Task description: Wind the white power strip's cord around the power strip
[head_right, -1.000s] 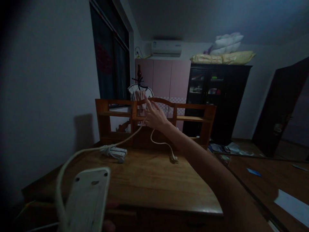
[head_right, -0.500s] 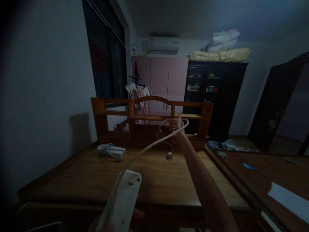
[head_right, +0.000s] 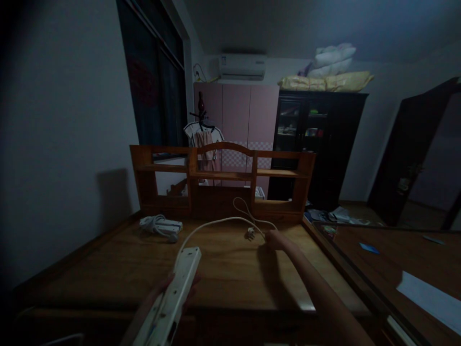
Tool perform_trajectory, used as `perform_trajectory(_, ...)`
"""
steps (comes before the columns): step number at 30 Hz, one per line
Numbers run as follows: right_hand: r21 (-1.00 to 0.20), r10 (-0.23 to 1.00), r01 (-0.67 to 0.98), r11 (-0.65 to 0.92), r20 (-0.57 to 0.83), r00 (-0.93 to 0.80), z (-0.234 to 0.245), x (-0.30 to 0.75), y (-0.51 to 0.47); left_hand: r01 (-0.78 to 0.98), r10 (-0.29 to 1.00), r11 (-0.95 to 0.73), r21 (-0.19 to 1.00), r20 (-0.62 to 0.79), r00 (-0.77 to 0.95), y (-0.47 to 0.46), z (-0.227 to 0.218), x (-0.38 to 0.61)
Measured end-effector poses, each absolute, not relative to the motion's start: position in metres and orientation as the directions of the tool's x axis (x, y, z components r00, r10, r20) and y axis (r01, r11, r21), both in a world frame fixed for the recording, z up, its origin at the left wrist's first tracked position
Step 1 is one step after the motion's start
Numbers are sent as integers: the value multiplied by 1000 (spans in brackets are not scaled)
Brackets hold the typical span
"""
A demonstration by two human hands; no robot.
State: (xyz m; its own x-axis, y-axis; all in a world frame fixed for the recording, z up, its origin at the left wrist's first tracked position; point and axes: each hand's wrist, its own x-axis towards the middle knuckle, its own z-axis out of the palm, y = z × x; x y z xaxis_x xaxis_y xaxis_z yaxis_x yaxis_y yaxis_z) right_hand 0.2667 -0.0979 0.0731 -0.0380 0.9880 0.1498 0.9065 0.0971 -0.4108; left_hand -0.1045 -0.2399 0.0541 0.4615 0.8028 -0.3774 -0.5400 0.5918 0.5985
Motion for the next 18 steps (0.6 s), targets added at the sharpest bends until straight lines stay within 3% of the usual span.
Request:
perform_trajectory(4,-485,986,859,166,61,-156,59,263,-88,-582,837,546,603,-363,409,-210,43,-95)
perform_trajectory(9,-725,971,663,187,33,-237,51,262,-64,-565,895,443,696,-305,325,-170,37,-88)
perform_trajectory(13,-775,990,619,129,132,-42,47,274,-42,-465,883,441,768,-280,376,-138,52,-76)
perform_trajectory(18,-807,943,589,51,233,237,38,287,-21,-399,829,496,771,-284,482,-98,66,-49)
